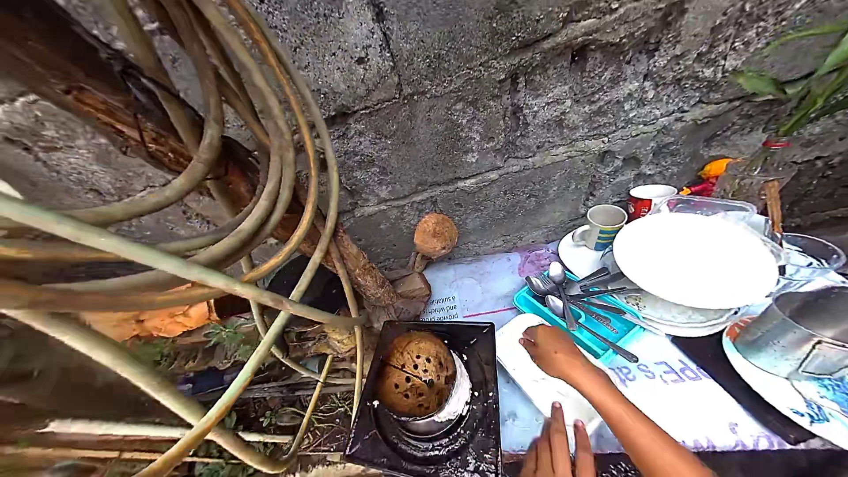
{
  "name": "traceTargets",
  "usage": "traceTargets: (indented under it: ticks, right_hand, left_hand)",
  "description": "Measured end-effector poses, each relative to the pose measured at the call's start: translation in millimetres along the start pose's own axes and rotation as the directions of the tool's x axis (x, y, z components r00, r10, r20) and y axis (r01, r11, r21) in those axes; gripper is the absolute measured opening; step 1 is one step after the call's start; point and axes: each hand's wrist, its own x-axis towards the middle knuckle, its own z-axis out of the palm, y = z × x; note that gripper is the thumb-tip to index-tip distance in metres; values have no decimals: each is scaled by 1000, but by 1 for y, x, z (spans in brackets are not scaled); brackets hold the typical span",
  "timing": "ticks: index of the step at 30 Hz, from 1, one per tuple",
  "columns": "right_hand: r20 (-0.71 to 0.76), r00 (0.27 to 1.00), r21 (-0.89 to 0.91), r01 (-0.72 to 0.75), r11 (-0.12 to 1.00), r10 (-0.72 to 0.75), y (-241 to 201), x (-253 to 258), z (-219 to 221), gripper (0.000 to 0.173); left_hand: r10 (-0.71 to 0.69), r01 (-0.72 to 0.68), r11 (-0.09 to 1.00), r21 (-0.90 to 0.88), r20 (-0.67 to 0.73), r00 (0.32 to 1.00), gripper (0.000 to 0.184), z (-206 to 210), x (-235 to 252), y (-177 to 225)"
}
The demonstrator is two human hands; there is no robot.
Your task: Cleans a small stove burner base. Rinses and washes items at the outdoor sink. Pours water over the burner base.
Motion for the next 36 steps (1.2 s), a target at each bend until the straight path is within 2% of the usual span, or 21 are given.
traceTargets:
  ticks: [1,4,6,10,13,19,21,23,25,26,28,29,31,32,33,34,35,36]
  right_hand:
    - [-5,1000,-44,-12,999,12,0,4,8,41]
    - [-37,996,-30,86,996,-87,3,10,28,41]
    - [22,983,-31,183,983,-182,1,10,32,41]
    - [131,906,31,402,915,-402,-6,3,35,24]
    - [238,893,56,381,923,-383,-15,-6,27,23]
    - [266,915,60,297,953,-302,-14,-7,29,29]
    - [247,931,142,241,960,-270,-11,-9,30,28]
    - [160,958,361,167,918,-237,-1,-11,32,23]
    - [53,986,674,82,734,-159,7,-12,29,29]
    - [12,994,810,54,584,-109,11,-15,25,34]
    - [-34,999,974,36,223,-13,13,-21,14,46]
    - [-40,999,999,39,36,22,13,-25,7,50]
    - [-52,997,973,63,-223,58,12,-36,-2,49]
    - [-68,996,953,83,-290,64,10,-41,-4,48]
    - [-91,994,942,106,-319,59,9,-45,-5,48]
    - [-119,992,933,127,-337,45,9,-47,-5,49]
    - [-144,989,919,148,-365,39,9,-47,-4,49]
    - [-166,986,898,165,-407,34,10,-47,-3,50]
  left_hand:
    - [-37,37,999,1,-72,997,58,18,11,-8]
    - [-56,43,993,-110,-119,991,52,36,24,-23]
    - [-27,7,990,-139,-147,989,53,40,21,-26]
    - [-31,-7,974,-224,-168,985,54,46,16,-26]
    - [-4,-36,976,-216,-181,983,46,51,16,-32]
    - [59,-102,982,-161,-249,967,45,65,16,-39]
    - [84,-156,956,-247,-276,958,43,69,16,-41]
    - [116,-251,879,-406,-329,937,40,71,10,-52]
    - [125,-321,822,-471,-400,908,32,71,-11,-73]
    - [84,-364,812,-455,-526,846,26,79,-27,-86]
    - [-96,-415,817,-401,-804,587,15,104,-59,-117]
    - [-192,-408,811,-419,-850,491,23,113,-71,-137]
    - [-413,-347,772,-532,-836,361,59,115,-82,-173]
    - [-480,-288,759,-584,-801,357,84,107,-84,-188]
    - [-518,-218,741,-635,-747,417,110,95,-86,-201]
    - [-536,-131,713,-689,-656,532,128,80,-86,-214]
    - [-515,-40,714,-699,-564,645,133,66,-83,-228]
    - [-460,23,746,-665,-490,740,126,52,-78,-240]
